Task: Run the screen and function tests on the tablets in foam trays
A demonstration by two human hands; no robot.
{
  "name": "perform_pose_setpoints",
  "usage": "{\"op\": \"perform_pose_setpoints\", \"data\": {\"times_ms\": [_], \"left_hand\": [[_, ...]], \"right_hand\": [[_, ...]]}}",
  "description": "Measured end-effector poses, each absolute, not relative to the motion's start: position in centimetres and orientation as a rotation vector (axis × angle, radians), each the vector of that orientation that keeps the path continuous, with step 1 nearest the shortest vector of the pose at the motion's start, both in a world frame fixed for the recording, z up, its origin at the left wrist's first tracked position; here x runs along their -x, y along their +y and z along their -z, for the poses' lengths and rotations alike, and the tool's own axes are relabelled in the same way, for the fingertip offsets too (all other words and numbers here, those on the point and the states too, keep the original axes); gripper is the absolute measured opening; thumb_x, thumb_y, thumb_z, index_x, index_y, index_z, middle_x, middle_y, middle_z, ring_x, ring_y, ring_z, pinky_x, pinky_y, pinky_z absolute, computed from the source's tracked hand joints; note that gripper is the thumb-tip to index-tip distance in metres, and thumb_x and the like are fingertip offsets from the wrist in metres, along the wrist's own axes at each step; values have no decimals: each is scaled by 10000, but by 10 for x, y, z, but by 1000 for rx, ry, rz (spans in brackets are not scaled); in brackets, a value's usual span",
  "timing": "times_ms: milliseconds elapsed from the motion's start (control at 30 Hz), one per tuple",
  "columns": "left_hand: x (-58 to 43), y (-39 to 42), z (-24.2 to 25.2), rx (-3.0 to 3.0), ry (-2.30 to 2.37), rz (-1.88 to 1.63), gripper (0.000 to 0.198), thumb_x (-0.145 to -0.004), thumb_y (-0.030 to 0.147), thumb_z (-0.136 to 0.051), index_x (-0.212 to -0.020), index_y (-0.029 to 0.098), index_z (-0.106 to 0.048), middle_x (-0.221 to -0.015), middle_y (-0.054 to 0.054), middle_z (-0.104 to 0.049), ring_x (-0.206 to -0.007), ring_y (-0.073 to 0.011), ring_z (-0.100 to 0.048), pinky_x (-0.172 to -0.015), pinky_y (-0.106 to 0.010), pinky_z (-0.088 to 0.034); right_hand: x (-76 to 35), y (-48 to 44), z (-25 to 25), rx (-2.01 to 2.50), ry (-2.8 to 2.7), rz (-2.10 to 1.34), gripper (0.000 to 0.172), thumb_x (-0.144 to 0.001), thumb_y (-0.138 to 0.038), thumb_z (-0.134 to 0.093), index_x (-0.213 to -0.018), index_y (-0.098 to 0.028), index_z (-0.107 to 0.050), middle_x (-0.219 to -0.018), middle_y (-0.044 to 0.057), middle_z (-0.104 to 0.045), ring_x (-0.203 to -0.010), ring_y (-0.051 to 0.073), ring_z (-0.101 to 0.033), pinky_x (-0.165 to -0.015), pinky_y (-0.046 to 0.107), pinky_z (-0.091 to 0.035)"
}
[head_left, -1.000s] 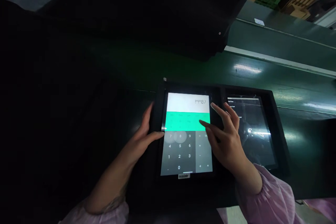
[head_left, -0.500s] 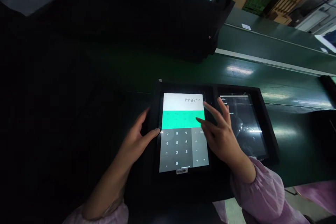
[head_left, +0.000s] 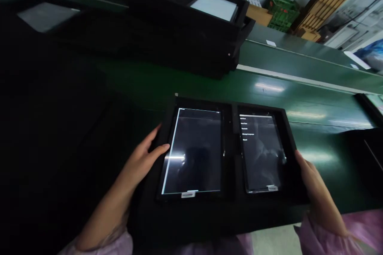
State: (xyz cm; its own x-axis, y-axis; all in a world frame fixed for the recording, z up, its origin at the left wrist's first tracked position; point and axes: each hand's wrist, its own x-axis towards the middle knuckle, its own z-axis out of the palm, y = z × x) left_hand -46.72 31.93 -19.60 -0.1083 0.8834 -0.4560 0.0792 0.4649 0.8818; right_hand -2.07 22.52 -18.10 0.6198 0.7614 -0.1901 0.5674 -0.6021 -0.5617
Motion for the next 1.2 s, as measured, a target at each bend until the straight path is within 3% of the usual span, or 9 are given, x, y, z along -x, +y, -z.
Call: {"op": "perform_pose_setpoints", "data": {"times_ms": [67, 133, 233, 300, 367, 533, 800, 967, 1200], "left_hand": [[454, 320, 191, -831, 1554, -897, 802, -788, 498, -805, -1529, 279, -591, -1488, -64, -701, -1410, -360, -623, -1212, -479, -490], [443, 324, 183, -819, 1539, -924, 738, -793, 505, -817, -1480, 308, -635, -1415, -43, -748, -1377, -349, -652, -1203, -472, -497], [432, 337, 171, -842, 1549, -903, 656, -758, 470, -848, -1383, 330, -707, -1307, -30, -797, -1335, -353, -681, -1195, -481, -499], [426, 349, 165, -884, 1594, -894, 613, -744, 411, -846, -1339, 315, -730, -1285, -32, -802, -1333, -352, -679, -1204, -485, -483], [423, 360, 163, -920, 1616, -901, 589, -743, 362, -825, -1319, 284, -730, -1268, -42, -803, -1322, -346, -681, -1204, -488, -474], [422, 374, 171, -907, 1619, -924, 584, -713, 329, -800, -1279, 228, -705, -1123, -60, -804, -1166, -325, -739, -1070, -462, -558], [425, 374, 173, -950, 1647, -876, 699, -727, 329, -844, -1388, 230, -640, -1244, -87, -769, -1222, -318, -716, -1084, -433, -545], [430, 366, 180, -791, 1570, -998, 663, -768, 373, -824, -1405, 273, -671, -1178, -43, -809, -1173, -281, -744, -993, -355, -594], [437, 362, 192, -774, 1566, -1029, 566, -781, 400, -820, -1334, 315, -731, -1202, -29, -814, -1200, -287, -739, -991, -354, -610]], "right_hand": [[11, 218, 190, 2359, -1081, -560, 811, -790, -915, -458, -811, -173, -784, -775, 133, -755, -876, 357, -736, -798, 452, -616], [7, 218, 195, 2292, -1127, -481, 820, -807, -896, -485, -1031, -175, -805, -1045, 160, -786, -1120, 396, -709, -982, 522, -591], [19, 233, 193, 2042, -1457, -205, 647, -956, -716, -525, -1318, -227, -745, -1498, 160, -614, -1508, 405, -452, -1244, 650, -377], [34, 249, 190, 1842, -1747, -11, 438, -1054, -514, -510, -1330, -272, -749, -1624, 129, -494, -1601, 401, -306, -1271, 711, -305], [48, 263, 190, 1733, -1922, 90, 367, -1083, -368, -490, -1320, -291, -759, -1684, 100, -422, -1630, 416, -235, -1265, 742, -302], [57, 275, 197, 1651, -1961, 96, 367, -1093, -337, -476, -1275, -253, -784, -1682, 100, -438, -1639, 450, -204, -1263, 772, -280], [54, 271, 187, 1629, -1739, 44, 376, -1108, -370, -447, -1219, -271, -792, -1504, 114, -636, -1487, 384, -482, -1156, 676, -465], [57, 271, 184, 1601, -1747, 26, 345, -1090, -345, -498, -1107, -272, -834, -1404, 89, -706, -1413, 351, -557, -1115, 627, -542], [66, 271, 179, 1513, -1845, -31, 336, -1066, -270, -530, -999, -285, -858, -1303, 77, -756, -1328, 304, -625, -1064, 556, -592]]}}
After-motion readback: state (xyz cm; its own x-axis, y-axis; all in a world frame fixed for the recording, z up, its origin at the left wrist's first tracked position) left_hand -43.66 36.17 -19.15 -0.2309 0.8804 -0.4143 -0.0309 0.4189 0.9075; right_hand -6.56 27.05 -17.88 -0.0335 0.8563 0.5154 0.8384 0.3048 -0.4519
